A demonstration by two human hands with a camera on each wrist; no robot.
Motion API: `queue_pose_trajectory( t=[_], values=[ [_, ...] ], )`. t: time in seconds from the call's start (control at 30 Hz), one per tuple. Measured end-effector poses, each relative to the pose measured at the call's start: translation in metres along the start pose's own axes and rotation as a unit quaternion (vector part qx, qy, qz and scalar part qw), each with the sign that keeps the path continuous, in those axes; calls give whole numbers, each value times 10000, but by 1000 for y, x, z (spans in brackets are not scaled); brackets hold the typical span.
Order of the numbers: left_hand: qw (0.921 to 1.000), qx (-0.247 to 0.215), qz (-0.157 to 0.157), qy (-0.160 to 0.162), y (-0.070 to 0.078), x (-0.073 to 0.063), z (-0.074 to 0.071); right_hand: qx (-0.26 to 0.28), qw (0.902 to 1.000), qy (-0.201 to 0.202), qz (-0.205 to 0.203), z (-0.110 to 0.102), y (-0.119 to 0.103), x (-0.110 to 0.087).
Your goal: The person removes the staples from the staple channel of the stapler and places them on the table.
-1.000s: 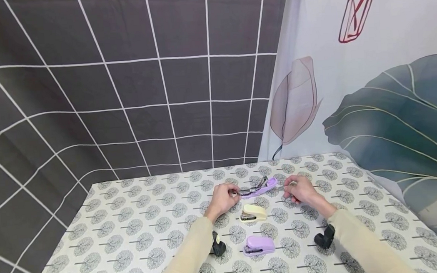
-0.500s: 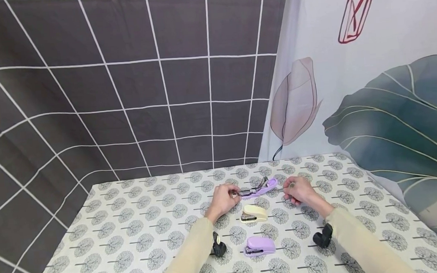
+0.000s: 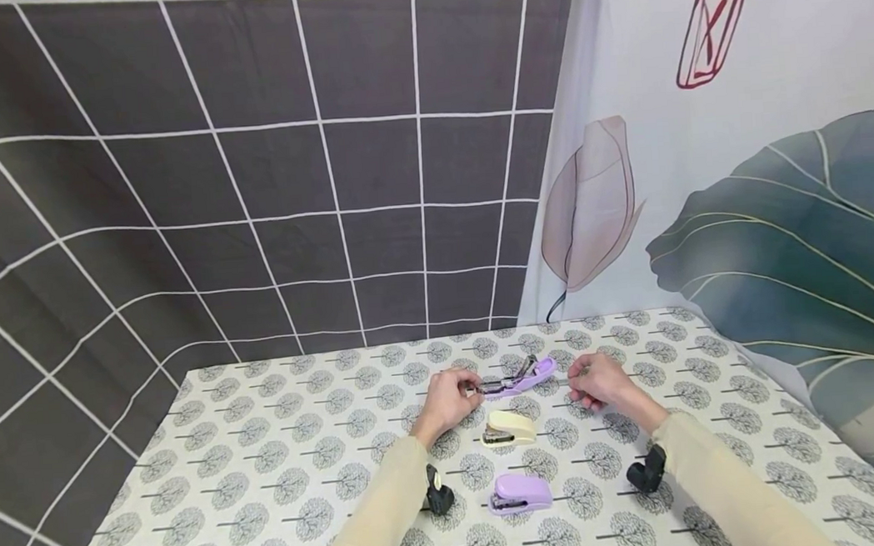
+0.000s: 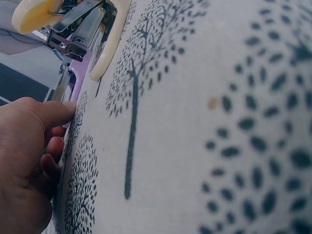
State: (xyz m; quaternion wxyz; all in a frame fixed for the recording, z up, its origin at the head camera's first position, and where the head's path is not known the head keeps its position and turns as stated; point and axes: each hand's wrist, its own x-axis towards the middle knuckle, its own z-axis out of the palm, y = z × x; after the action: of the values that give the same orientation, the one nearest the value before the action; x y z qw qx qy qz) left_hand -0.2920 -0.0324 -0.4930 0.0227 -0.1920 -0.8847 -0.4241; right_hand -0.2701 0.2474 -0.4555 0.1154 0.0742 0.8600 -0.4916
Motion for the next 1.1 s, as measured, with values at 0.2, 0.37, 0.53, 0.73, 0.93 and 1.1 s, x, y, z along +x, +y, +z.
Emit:
queue_pose_trajectory(
  t=[0.2, 0.37, 0.53, 0.73, 0.93, 1.1],
  values=[
    [9999, 72, 130, 64, -1, 1, 0, 215, 9997, 60, -48, -3, 2, -4],
    [9997, 84, 198, 60, -2, 1, 0, 356, 9989, 267, -176, -7, 1, -11],
    [9996, 79, 281, 55, -4, 0, -2, 229, 9984, 374, -364, -6, -6, -21],
    [9979, -590, 108, -240, -11, -2, -12, 5, 9971, 325, -694, 2, -17, -34],
    [9927, -1048, -183, -560, -10, -16, -31, -236, 9937, 178, -1085, 13, -25, -46],
    [9906, -1169, 43, -709, -1, -33, -35, -500, 9835, -142, -1731, 22, -27, -52]
  ],
)
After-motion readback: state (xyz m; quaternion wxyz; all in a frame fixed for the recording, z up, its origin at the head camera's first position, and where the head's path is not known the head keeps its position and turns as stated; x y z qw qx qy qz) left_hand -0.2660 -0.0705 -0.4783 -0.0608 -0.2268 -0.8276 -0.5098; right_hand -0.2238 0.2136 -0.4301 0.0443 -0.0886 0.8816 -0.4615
